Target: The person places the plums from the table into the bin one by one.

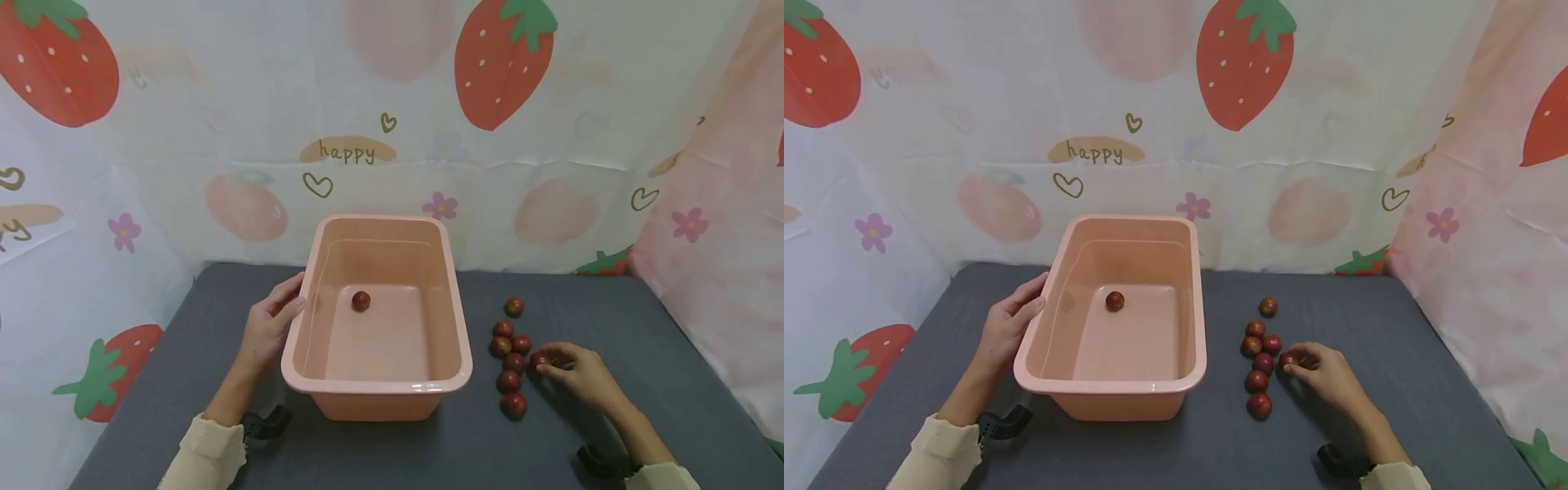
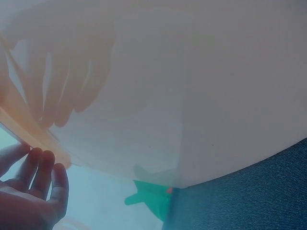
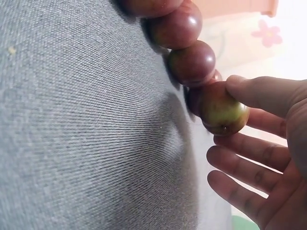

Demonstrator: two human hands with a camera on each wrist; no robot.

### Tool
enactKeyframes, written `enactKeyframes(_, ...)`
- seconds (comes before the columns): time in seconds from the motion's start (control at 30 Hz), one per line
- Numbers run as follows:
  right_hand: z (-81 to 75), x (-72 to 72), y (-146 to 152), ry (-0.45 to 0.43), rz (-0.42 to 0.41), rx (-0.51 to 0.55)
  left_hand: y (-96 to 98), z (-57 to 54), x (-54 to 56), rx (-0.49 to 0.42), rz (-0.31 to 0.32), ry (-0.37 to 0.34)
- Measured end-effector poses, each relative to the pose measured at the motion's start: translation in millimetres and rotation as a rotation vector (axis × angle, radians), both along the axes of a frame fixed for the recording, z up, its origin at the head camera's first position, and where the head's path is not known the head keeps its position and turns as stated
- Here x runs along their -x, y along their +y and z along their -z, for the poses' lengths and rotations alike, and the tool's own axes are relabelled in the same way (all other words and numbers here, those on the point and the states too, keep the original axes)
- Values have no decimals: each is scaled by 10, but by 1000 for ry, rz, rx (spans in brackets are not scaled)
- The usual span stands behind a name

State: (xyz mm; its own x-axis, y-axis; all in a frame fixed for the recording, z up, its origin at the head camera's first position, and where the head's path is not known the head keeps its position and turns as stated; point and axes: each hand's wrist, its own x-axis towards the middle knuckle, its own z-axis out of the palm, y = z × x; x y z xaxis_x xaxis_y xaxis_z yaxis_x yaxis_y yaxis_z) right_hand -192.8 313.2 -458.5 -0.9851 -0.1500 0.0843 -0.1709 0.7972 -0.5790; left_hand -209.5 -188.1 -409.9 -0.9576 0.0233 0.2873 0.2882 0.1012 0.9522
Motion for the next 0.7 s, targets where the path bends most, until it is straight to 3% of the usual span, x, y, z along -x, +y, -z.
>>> enactKeyframes(0.33, -29, -18, -8, 27, 8, -3, -3, 5, -1, -9, 1, 8)
enactKeyframes(0.7, -81, -4, 3, 0, 14, 14, 2, -4, 15, 4, -8, 14)
